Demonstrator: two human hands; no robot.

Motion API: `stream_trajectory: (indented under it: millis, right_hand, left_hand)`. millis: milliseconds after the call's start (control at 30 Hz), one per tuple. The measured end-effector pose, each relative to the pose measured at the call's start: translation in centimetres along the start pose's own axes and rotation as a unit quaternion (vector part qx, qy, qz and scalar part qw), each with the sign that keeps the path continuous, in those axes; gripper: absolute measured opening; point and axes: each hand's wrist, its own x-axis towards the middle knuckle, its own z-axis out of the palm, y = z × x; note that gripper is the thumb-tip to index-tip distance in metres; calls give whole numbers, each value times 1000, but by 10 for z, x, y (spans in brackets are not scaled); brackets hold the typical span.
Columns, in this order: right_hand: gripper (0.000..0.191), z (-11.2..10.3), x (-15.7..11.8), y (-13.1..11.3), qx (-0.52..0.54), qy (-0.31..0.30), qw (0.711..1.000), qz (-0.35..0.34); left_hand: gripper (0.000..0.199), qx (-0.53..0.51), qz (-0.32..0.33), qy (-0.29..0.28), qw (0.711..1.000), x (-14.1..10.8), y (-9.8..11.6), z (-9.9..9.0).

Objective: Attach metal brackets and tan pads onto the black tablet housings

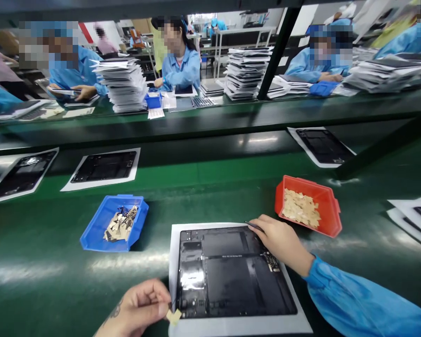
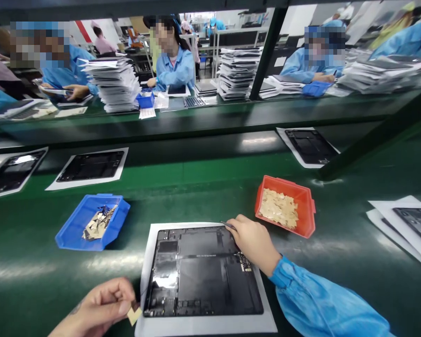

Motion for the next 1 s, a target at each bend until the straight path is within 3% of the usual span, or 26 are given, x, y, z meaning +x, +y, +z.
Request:
stream_trajectory:
  millis: [100,233,300,367,467,567,667,767,1000]
  right_hand:
    - [19,6,-4,-3,6,13,1000,-16]
    - [26,12,-7,-2,35,112,993,-28]
    - [30,9,-11,-4,97,164,981,-35]
    - [30,1,-17,-10,200,173,963,-56]
    - [29,-15,-30,-24,370,67,922,-89]
    - [23,-29,-44,-36,474,-38,873,-109]
    - [21,-36,-54,-34,530,-30,842,-95]
    - [27,-38,-60,-20,555,3,829,-63]
    - [18,-38,-61,18,596,37,802,-15]
  left_hand:
    - [33,30,0,10,1000,-3,-1,-2]
    - [32,117,39,50,991,-5,9,-5]
    - [30,175,87,91,976,-6,19,-3]
    - [26,212,135,119,961,-3,29,4]
    - [19,234,193,106,947,11,42,30]
    - [14,259,234,37,936,33,51,70]
    - [9,265,263,-41,927,54,61,112]
    - [5,253,255,-86,929,69,68,141]
    - [8,191,235,-107,947,97,69,180]
